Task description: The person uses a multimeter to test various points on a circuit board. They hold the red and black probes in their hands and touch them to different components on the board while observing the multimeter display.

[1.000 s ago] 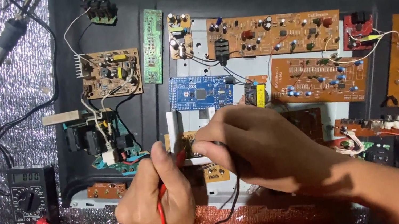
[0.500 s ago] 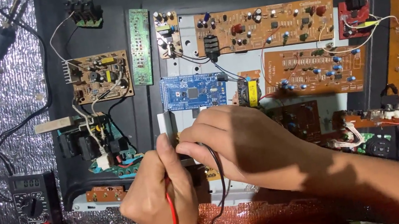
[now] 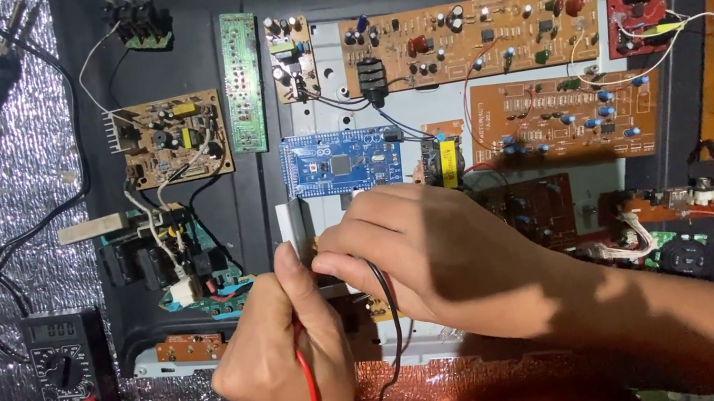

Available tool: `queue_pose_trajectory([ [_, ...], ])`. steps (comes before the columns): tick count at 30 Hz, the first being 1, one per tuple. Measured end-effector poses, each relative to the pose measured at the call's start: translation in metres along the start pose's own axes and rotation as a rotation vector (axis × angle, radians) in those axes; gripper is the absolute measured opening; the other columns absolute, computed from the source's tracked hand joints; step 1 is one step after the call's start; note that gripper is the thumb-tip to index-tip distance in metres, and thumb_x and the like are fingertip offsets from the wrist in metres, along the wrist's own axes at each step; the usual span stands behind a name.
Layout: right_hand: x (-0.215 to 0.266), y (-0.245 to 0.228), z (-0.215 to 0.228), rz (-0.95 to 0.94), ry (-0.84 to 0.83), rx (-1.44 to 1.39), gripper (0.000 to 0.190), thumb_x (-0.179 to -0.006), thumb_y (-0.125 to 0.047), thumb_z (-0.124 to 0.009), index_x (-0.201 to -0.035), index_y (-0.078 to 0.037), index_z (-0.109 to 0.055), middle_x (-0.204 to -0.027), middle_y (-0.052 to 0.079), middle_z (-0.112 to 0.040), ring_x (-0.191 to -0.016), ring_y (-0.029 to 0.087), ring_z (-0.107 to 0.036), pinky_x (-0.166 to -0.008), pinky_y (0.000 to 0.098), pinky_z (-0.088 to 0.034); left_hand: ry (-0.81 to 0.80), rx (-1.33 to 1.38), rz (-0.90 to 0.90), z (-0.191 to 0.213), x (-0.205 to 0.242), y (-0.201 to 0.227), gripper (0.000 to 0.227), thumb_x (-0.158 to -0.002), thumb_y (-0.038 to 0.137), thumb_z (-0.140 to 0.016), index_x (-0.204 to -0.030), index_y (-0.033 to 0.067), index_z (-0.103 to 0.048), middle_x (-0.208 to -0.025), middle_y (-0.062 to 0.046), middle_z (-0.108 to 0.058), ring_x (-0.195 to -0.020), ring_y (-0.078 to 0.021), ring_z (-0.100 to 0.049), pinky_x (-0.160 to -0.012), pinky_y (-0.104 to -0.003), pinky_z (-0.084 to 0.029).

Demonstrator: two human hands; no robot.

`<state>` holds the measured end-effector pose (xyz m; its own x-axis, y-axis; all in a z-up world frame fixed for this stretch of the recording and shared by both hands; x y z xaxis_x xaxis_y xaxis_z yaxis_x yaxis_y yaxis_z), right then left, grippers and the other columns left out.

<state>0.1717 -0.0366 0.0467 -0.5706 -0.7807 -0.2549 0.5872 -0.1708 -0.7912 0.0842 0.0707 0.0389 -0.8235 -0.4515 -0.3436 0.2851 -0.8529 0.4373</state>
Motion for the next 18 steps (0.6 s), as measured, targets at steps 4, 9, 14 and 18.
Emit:
queue_pose_trajectory([
  [4,-0.0007,-0.0010,-0.0001,0.004,-0.002,-0.020,0.013,-0.104,-0.009,-0.059,-0.098,0.002,-0.065,-0.078,0.011,-0.056,-0.064,0.028,-0.048,-0.061,0.0396,-0.042,0.002,-0.015,-0.002,-0.0005,-0.0002,-0.0002,0.051,-0.108,0.013,-0.061,-0.062,0.0072,-0.040,-0.053,-0.005,-0.026,-0.051,-0.0172,-0.015,-0.046,-0.037,-0.016],
  [9,-0.0016,-0.0010,-0.0014,0.005,-0.015,-0.049,0.014,-0.105,-0.009,-0.055,-0.101,0.002,-0.064,-0.078,0.012,-0.054,-0.065,0.030,-0.048,-0.063,0.0407,-0.041,-0.007,-0.008,0.029,-0.0009,0.0013,-0.0030,0.049,-0.108,0.014,-0.061,-0.063,0.0082,-0.043,-0.053,-0.006,-0.029,-0.056,-0.0188,-0.015,-0.047,-0.038,-0.018],
  [14,-0.0017,-0.0014,-0.0018,0.010,-0.028,-0.042,0.014,-0.105,-0.008,-0.056,-0.103,0.002,-0.064,-0.081,0.013,-0.057,-0.067,0.030,-0.050,-0.065,0.0406,-0.044,-0.016,0.015,0.039,0.0019,0.0000,0.0008,0.049,-0.107,0.013,-0.060,-0.062,0.0082,-0.042,-0.053,-0.005,-0.027,-0.056,-0.0166,-0.013,-0.048,-0.039,-0.015],
  [18,-0.0029,-0.0031,-0.0006,0.015,-0.028,-0.044,0.013,-0.105,-0.007,-0.056,-0.100,0.002,-0.064,-0.078,0.012,-0.054,-0.065,0.028,-0.047,-0.063,0.0396,-0.042,0.011,-0.011,0.027,0.0013,0.0000,0.0014,0.051,-0.107,0.013,-0.061,-0.061,0.0078,-0.040,-0.053,-0.005,-0.026,-0.055,-0.0171,-0.014,-0.046,-0.037,-0.017],
])
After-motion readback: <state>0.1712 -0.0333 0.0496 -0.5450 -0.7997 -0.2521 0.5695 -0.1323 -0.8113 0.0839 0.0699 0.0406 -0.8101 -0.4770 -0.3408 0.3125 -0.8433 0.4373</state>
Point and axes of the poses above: each hand's wrist, its own x-axis away from the middle knuckle, its own z-axis out of the back of the hand, y = z × x, the point moved 6 cm from there along -x, towards the middle knuckle
